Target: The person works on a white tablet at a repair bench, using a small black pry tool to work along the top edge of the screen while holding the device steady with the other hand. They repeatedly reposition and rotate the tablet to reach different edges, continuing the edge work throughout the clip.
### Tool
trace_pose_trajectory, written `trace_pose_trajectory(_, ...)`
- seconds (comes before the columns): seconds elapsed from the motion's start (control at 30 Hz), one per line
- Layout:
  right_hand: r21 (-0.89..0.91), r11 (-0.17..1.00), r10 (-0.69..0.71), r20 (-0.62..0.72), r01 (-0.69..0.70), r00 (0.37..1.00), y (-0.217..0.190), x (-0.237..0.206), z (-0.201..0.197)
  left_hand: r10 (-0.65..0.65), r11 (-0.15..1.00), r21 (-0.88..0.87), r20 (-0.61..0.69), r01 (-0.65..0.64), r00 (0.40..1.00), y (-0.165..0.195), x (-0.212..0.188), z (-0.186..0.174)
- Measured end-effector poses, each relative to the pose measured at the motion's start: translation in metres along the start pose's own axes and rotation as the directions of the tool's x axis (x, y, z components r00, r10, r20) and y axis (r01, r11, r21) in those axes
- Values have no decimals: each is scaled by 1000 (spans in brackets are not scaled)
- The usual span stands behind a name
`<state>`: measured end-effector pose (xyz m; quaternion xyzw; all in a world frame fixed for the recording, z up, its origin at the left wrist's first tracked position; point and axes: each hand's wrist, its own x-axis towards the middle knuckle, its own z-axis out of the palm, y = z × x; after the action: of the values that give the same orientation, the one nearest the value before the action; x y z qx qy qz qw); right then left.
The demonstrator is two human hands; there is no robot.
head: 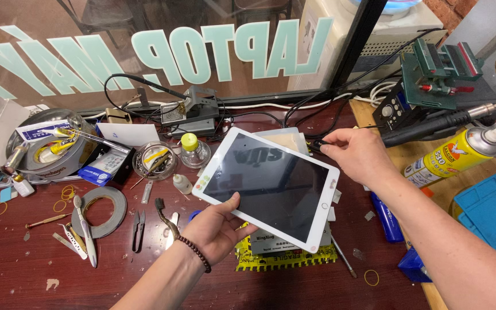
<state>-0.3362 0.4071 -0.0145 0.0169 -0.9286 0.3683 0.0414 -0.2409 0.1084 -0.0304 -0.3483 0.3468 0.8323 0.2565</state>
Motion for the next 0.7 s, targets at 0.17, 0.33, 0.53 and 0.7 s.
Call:
trace_pose_trajectory(0.17,-163,987,-6,64,16,998,-9,-1,10,-57,998,-14,-36,57,998,-7,0,-5)
trace_pose_trajectory(0.33,-155,988,21,106,-4,994,-13,1,17,-35,998,44,-46,37,998,0,-2,-7)
trace_pose_trajectory(0.53,-150,989,5,76,6,997,-10,1,22,216,976,30,-57,-215,975,26,8,-14)
trace_pose_trajectory(0.7,-162,987,29,98,-12,995,-7,7,20,252,967,68,-89,-246,964,24,14,-21)
